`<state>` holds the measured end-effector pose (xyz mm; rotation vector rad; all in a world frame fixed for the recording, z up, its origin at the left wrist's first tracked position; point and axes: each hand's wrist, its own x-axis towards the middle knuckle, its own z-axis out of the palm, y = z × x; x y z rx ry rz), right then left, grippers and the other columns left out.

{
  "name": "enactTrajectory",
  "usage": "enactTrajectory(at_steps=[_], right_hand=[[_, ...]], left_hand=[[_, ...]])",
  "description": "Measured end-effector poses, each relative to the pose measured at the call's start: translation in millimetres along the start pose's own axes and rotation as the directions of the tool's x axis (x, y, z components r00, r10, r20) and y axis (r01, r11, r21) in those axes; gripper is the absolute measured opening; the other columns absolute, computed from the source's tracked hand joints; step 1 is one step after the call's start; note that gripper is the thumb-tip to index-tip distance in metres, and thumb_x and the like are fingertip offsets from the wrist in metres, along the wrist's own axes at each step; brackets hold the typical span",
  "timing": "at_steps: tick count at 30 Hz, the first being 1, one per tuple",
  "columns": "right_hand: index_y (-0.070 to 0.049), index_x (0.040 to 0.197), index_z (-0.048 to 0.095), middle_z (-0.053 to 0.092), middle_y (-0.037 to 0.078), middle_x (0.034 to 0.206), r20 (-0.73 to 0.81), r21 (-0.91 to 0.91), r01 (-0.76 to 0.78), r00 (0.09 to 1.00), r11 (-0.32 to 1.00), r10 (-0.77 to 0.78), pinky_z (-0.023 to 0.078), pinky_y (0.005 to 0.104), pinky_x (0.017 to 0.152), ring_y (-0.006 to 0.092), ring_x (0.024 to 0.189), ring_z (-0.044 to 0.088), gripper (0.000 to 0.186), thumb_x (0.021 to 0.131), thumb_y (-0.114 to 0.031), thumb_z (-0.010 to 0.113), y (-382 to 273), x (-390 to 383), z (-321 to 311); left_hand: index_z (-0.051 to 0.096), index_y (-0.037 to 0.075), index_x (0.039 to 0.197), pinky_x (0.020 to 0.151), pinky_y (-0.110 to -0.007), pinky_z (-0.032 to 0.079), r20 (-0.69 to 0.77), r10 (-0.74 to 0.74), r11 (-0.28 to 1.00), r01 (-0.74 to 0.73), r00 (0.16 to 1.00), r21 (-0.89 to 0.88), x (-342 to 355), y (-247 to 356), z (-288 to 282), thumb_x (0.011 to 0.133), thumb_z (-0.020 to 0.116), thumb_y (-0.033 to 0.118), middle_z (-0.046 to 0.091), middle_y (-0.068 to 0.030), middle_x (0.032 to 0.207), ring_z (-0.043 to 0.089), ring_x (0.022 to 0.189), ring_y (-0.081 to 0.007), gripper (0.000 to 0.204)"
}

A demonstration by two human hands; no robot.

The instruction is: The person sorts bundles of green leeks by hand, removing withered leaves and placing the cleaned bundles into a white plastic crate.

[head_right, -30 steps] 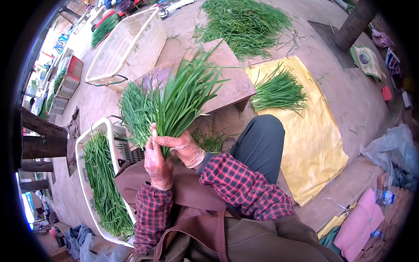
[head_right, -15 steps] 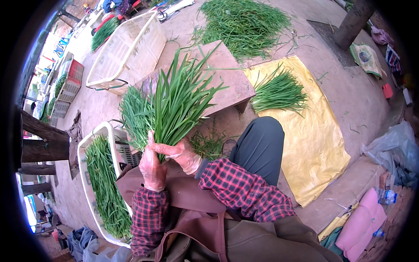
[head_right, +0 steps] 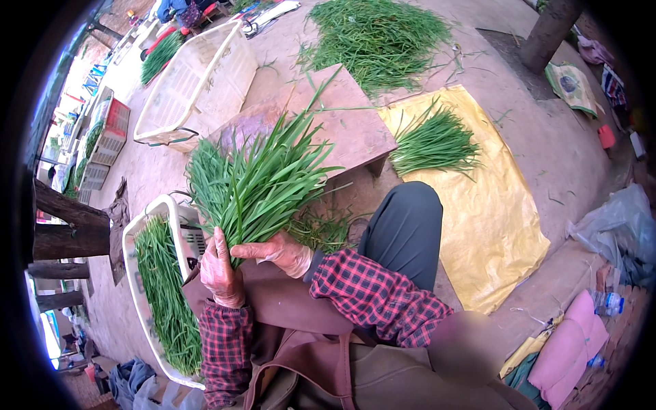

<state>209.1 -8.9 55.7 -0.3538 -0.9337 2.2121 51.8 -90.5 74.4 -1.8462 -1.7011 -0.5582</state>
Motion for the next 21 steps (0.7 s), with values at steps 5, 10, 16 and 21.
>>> enactTrajectory(at_steps=[5,10,16,21], right_hand=[[-0.008,0.122,0.068,0.068,0.0,0.118,0.079,0.006,-0.056,0.995,0.998,0.055,0.051,0.028,0.087,0.0096,0.103,0.06,0.041,0.084,-0.016,0.082,-5,-6,-1],[-0.005,0.122,0.066,0.067,0.003,0.115,0.144,-0.186,-0.025,0.988,0.982,0.052,0.049,0.0255,0.083,0.0089,0.104,0.06,0.036,0.088,-0.012,0.076,6,-16,-1],[0.0,0.102,0.071,0.067,0.002,0.081,-0.042,-0.44,-0.142,0.99,0.887,0.138,0.049,0.0235,0.062,0.0079,0.069,0.061,0.014,0.095,-0.012,0.067,-93,-67,-5],[0.001,0.104,0.072,0.069,0.003,0.079,-0.322,-0.72,0.068,0.849,0.69,-0.42,0.048,0.023,0.061,0.0073,0.067,0.061,0.018,0.094,-0.014,0.068,-169,-47,-35]], left_hand=[[0.056,0.01,0.143,0.069,-0.038,0.054,-0.023,0.003,0.998,-0.001,1.0,0.061,8,-9,-4,0.083,0.065,0.001,0.068,-0.0157,0.109,0.066,0.081,-0.0288,0.061],[0.057,0.01,0.142,0.074,-0.039,0.055,-0.027,0.016,0.992,-0.013,0.999,0.124,20,-23,-12,0.083,0.066,-0.002,0.068,-0.0154,0.104,0.068,0.089,-0.0308,0.061],[0.059,0.009,0.139,0.064,-0.037,0.052,-0.021,0.109,0.977,-0.104,0.994,0.185,15,-38,-14,0.085,0.062,-0.005,0.069,-0.0178,0.102,0.063,0.076,-0.0275,0.055],[0.06,0.01,0.138,0.065,-0.036,0.052,0.0,0.129,0.973,-0.127,0.992,0.192,6,-36,-17,0.085,0.062,-0.004,0.069,-0.017,0.103,0.063,0.076,-0.0266,0.055]])
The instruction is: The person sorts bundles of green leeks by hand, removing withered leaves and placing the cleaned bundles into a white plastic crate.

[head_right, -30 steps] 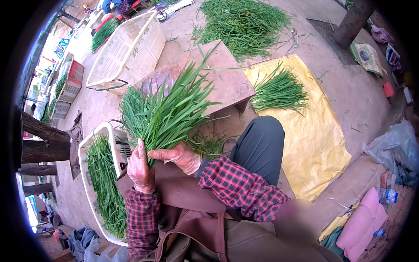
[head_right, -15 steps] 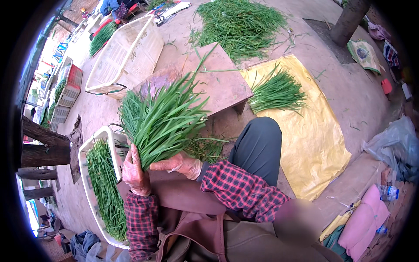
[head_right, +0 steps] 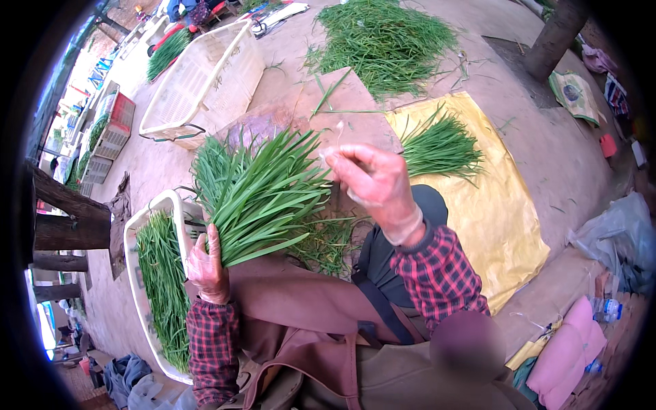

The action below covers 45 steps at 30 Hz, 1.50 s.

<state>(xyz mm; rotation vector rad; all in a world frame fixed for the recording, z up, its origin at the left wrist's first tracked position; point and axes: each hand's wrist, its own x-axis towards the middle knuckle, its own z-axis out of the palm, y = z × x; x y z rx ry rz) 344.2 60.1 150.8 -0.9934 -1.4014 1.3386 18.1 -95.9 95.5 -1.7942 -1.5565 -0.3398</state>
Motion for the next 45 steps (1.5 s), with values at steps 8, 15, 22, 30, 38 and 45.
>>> enactTrajectory(at_steps=[8,15,22,30,38,45], right_hand=[[0.0,0.083,0.073,0.063,0.006,0.065,0.134,-0.26,0.135,0.986,0.956,-0.102,0.045,0.0286,0.056,0.0088,0.059,0.056,0.029,0.085,-0.028,0.078,41,23,35],[0.002,0.087,0.072,0.065,-0.003,0.072,0.103,-0.072,0.053,0.994,0.996,-0.045,0.045,0.0239,0.063,0.0036,0.071,0.056,0.016,0.09,-0.014,0.072,58,20,53],[-0.001,0.087,0.071,0.062,-0.005,0.071,-0.07,0.147,-0.034,0.997,0.989,0.045,0.04,0.0207,0.056,0.0019,0.063,0.051,0.011,0.09,-0.012,0.071,60,14,53],[-0.003,0.081,0.069,0.057,-0.004,0.064,-0.306,0.12,-0.02,0.95,0.993,0.057,0.036,0.0207,0.049,0.0027,0.054,0.047,0.018,0.094,-0.016,0.068,73,4,24],[-0.003,0.081,0.072,0.067,0.017,0.071,0.156,-0.373,-0.134,0.966,0.918,0.205,0.052,0.0392,0.062,0.0327,0.067,0.069,0.018,0.085,-0.021,0.068,140,-56,71],[0.0,0.089,0.071,0.067,0.014,0.072,0.192,-0.157,-0.163,0.962,0.974,0.192,0.054,0.0364,0.065,0.0294,0.069,0.07,0.02,0.088,-0.02,0.067,127,-54,78]], left_hand=[[0.061,0.011,0.137,0.066,-0.036,0.052,-0.012,0.019,1.0,-0.019,1.0,-0.018,4,6,-5,0.084,0.063,-0.002,0.067,-0.0157,0.104,0.063,0.076,-0.026,0.055],[0.061,0.011,0.137,0.065,-0.035,0.053,-0.021,0.024,1.0,-0.024,0.999,-0.01,2,6,-4,0.085,0.062,-0.002,0.067,-0.0149,0.104,0.061,0.074,-0.0254,0.054],[0.061,0.009,0.136,0.065,-0.036,0.052,-0.023,0.005,1.0,-0.006,1.0,-0.024,3,4,-8,0.086,0.063,-0.003,0.068,-0.0147,0.108,0.062,0.075,-0.025,0.052],[0.059,0.011,0.14,0.067,-0.039,0.052,0.0,-0.099,0.995,0.099,0.995,0.009,-7,-14,-7,0.083,0.061,-0.006,0.067,-0.0159,0.104,0.063,0.079,-0.0291,0.06],[0.058,0.008,0.14,0.076,-0.042,0.055,-0.007,-0.192,0.978,0.191,0.981,-0.078,-4,-12,-2,0.083,0.062,-0.008,0.068,-0.0198,0.108,0.067,0.09,-0.0356,0.059],[0.058,0.006,0.14,0.077,-0.041,0.055,-0.04,-0.182,0.98,0.178,0.982,-0.089,-7,-11,-1,0.084,0.066,-0.003,0.068,-0.0189,0.109,0.068,0.091,-0.035,0.057]])
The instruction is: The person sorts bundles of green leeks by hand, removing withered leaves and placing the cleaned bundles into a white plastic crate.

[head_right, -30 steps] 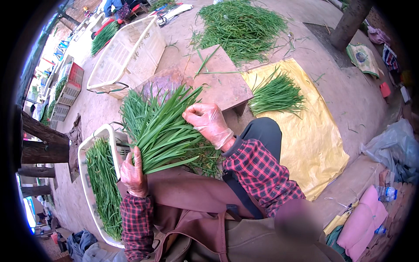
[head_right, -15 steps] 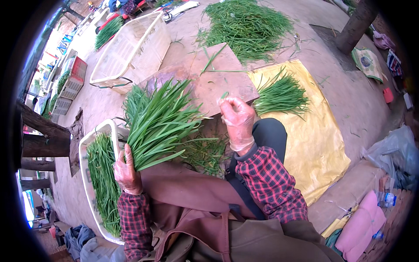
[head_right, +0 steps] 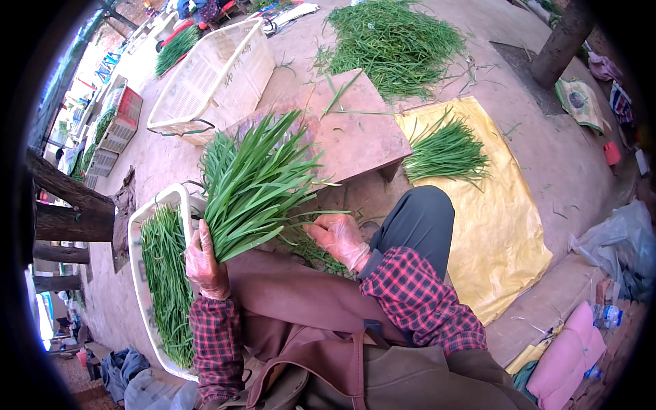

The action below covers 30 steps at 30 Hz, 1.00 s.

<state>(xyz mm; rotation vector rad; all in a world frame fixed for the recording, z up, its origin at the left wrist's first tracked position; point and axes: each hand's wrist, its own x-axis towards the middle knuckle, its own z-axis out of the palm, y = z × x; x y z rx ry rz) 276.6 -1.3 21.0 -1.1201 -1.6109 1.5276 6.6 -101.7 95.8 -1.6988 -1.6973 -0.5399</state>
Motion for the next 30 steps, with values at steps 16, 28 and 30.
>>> enactTrajectory(at_steps=[16,28,30], right_hand=[[-0.004,0.137,0.052,0.058,0.007,0.131,0.444,0.616,-0.086,0.859,0.783,-0.254,0.044,0.0364,0.102,0.0181,0.118,0.054,0.065,0.083,-0.022,0.083,-29,10,53],[-0.003,0.103,0.069,0.071,0.004,0.099,-0.19,0.887,0.181,0.982,0.424,-0.022,0.051,0.0279,0.084,0.0129,0.09,0.066,0.019,0.087,-0.01,0.075,-93,48,-24],[-0.003,0.101,0.069,0.071,0.005,0.099,-0.236,0.865,0.23,0.971,0.446,-0.042,0.053,0.0284,0.084,0.0134,0.089,0.067,0.015,0.088,-0.01,0.073,-102,52,-67]], left_hand=[[0.051,0.005,0.145,0.071,-0.038,0.054,0.196,-0.041,0.953,0.097,0.98,-0.288,22,59,10,0.082,0.068,0.005,0.066,-0.0136,0.105,0.067,0.085,-0.031,0.066],[0.027,0.0,0.154,0.104,-0.043,0.046,0.417,0.096,0.766,0.2,0.904,-0.611,100,144,16,0.071,0.081,0.004,0.05,-0.0268,0.14,0.053,0.125,-0.0436,0.099],[0.025,-0.002,0.155,0.105,-0.042,0.045,0.371,0.139,0.665,0.191,0.918,-0.722,115,144,9,0.072,0.086,0.018,0.051,-0.0236,0.14,0.055,0.124,-0.0387,0.106]])
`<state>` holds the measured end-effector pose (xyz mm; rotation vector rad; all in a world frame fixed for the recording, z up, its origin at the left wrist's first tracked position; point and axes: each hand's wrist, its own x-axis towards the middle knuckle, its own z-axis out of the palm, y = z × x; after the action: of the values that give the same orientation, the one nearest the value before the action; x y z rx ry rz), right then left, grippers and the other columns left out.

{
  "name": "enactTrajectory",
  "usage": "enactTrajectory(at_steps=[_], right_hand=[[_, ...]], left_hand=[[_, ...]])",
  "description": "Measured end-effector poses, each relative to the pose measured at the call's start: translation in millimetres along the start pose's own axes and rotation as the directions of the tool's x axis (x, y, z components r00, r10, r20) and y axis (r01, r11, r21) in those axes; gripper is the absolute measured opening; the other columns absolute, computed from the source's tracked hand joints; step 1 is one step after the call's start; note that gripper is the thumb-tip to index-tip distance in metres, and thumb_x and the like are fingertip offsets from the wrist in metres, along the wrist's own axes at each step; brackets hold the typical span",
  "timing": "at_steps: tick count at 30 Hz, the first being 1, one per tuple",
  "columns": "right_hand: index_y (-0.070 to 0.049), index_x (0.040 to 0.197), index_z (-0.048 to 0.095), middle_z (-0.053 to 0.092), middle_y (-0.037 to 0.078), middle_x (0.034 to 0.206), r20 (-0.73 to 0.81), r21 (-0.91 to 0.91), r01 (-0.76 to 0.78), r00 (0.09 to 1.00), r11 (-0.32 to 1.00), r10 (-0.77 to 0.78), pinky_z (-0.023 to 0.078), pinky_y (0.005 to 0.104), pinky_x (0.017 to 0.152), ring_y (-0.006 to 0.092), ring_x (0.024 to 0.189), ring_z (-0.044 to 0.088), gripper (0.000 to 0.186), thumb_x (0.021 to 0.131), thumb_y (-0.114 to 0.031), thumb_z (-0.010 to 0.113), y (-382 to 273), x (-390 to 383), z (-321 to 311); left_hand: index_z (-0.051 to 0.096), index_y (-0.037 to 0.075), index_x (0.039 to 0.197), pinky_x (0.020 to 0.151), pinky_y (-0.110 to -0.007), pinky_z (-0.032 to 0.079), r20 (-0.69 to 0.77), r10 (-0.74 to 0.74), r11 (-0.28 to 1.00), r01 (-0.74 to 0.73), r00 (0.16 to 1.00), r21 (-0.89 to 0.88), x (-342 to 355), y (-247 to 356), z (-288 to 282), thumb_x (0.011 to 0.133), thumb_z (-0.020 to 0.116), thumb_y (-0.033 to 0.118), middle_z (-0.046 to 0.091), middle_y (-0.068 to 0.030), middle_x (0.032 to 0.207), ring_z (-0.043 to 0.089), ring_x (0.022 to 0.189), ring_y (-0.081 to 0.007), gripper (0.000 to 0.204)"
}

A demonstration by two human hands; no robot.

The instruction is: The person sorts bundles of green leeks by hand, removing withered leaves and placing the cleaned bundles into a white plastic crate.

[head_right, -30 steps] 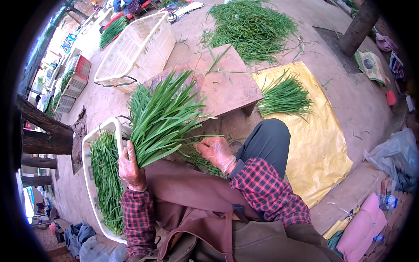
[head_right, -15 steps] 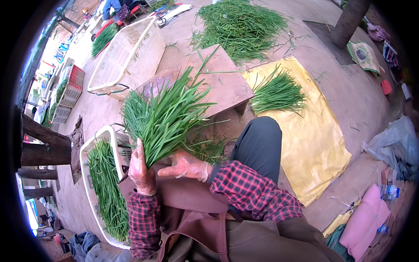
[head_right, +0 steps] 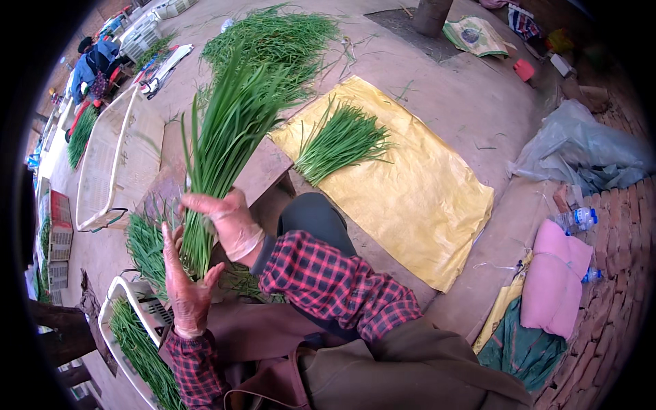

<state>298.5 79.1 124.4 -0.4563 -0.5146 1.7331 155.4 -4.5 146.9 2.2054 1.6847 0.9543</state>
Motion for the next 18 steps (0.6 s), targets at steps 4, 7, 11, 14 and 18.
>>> enactTrajectory(at_steps=[4,7,11,14,18], right_hand=[[0.002,0.105,0.067,0.073,0.012,0.093,-0.071,-0.145,0.166,0.982,0.975,-0.178,0.059,0.0344,0.081,0.0205,0.086,0.071,0.02,0.094,-0.015,0.065,-105,33,-54],[0.0,0.097,0.067,0.072,0.013,0.09,-0.251,-0.16,0.236,0.929,0.958,-0.271,0.059,0.0388,0.077,0.0242,0.082,0.07,0.015,0.093,-0.014,0.066,-160,69,-168],[0.009,0.096,0.064,0.068,0.015,0.083,-0.614,-0.337,0.291,0.653,0.895,-0.444,0.056,0.036,0.058,0.0253,0.065,0.067,0.022,0.077,0.006,0.075,-144,84,-301],[0.005,0.103,0.062,0.069,0.014,0.088,-0.802,-0.383,0.188,0.417,0.904,-0.427,0.055,0.0377,0.057,0.0256,0.062,0.065,0.033,0.073,0.01,0.075,-101,76,-416],[0.003,0.106,0.063,0.069,0.013,0.091,-0.888,-0.417,0.032,0.197,0.908,-0.415,0.055,0.0409,0.063,0.0264,0.069,0.066,0.04,0.07,0.007,0.08,-35,81,-481]], left_hand=[[0.029,0.003,0.156,0.104,-0.04,0.045,-0.147,-0.077,0.994,0.066,0.986,-0.082,-7,-13,-15,0.08,0.079,0.005,0.057,-0.0184,0.135,0.059,0.119,-0.0288,0.091],[0.034,0.006,0.155,0.099,-0.037,0.047,-0.174,-0.17,0.984,0.159,0.97,-0.075,-21,-56,-14,0.085,0.068,-0.009,0.061,-0.0164,0.13,0.061,0.112,-0.0239,0.079],[0.039,0.006,0.153,0.095,-0.033,0.048,-0.189,-0.343,0.938,0.325,0.92,-0.121,-56,-107,-12,0.093,0.06,-0.005,0.062,-0.0136,0.127,0.061,0.105,-0.0189,0.064],[0.038,0.007,0.153,0.096,-0.032,0.048,-0.187,-0.433,0.898,0.405,0.882,-0.172,-60,-120,-10,0.096,0.057,-0.005,0.061,-0.0127,0.126,0.06,0.106,-0.0177,0.061],[0.043,0.007,0.151,0.092,-0.028,0.047,-0.278,-0.529,0.844,0.46,0.802,-0.277,-79,-149,-14,0.1,0.057,0.003,0.061,-0.0097,0.126,0.059,0.106,-0.0145,0.053]])
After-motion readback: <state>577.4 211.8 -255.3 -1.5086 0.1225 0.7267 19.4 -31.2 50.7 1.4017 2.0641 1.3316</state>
